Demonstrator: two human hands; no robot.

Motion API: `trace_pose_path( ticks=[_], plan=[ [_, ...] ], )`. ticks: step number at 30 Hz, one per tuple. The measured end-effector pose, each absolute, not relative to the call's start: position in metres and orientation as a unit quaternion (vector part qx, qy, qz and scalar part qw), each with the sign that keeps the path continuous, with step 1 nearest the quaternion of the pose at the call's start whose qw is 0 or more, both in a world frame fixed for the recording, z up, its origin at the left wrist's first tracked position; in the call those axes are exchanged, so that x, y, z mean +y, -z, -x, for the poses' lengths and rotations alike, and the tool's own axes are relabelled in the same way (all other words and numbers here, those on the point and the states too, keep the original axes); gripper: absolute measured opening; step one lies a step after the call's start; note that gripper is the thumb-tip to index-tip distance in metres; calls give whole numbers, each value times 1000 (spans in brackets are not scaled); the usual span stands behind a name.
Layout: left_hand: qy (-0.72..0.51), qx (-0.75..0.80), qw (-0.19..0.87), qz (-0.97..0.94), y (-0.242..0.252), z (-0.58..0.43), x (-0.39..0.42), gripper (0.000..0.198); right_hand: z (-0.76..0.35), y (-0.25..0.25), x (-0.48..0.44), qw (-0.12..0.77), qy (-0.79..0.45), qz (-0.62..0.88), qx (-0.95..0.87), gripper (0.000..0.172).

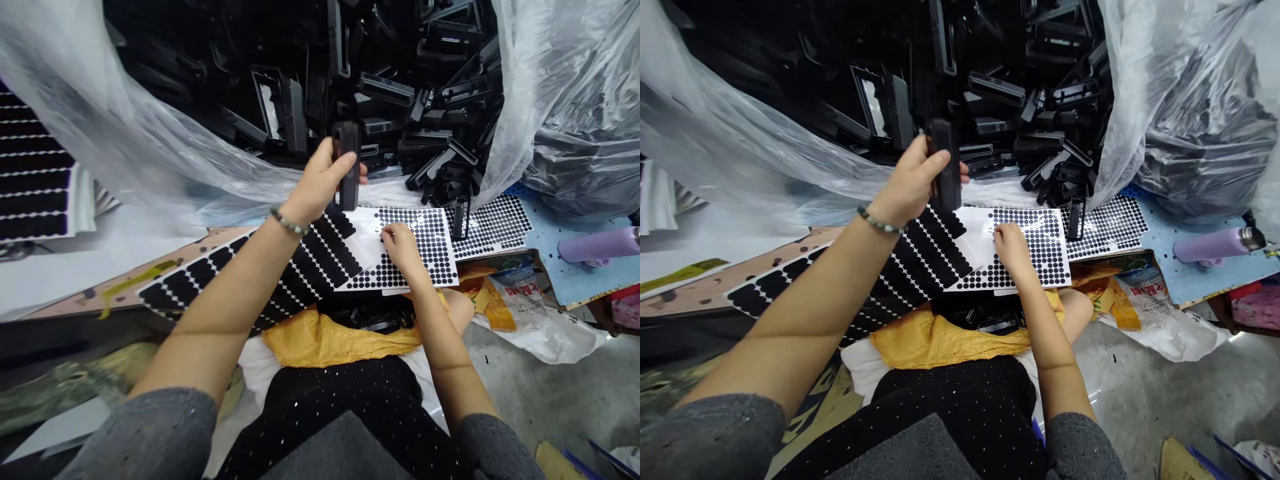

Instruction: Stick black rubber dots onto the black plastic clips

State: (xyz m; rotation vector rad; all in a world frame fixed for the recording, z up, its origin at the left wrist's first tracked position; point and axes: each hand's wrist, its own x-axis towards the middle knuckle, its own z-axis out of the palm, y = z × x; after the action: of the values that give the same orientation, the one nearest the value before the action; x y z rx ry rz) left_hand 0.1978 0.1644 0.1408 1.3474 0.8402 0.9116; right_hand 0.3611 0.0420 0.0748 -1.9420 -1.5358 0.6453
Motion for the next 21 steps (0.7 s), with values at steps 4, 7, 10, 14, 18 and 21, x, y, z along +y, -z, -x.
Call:
trace_pose_path(
  ticks=[4,7,10,14,18,21],
  plan=[
    [-347,351,740,-457,-110,-175,111,20,-348,-71,64,212,-217,754,-582,11],
    [-365,330,776,-395,-86,-165,84,25,-347,-73,69,204,-230,764,-567,15],
    [-393,341,781,-345,-73,-165,67,26,-344,-79,61,294,-281,745,-528,17],
    [-417,345,776,-323,-65,-170,54,27,-328,-85,39,481,-434,627,-433,16],
    [-459,334,747,-347,-62,-173,47,31,-309,-91,24,520,-466,569,-435,30],
    [-482,331,729,-357,-62,-174,45,35,-302,-94,22,510,-417,589,-469,30]
  ],
)
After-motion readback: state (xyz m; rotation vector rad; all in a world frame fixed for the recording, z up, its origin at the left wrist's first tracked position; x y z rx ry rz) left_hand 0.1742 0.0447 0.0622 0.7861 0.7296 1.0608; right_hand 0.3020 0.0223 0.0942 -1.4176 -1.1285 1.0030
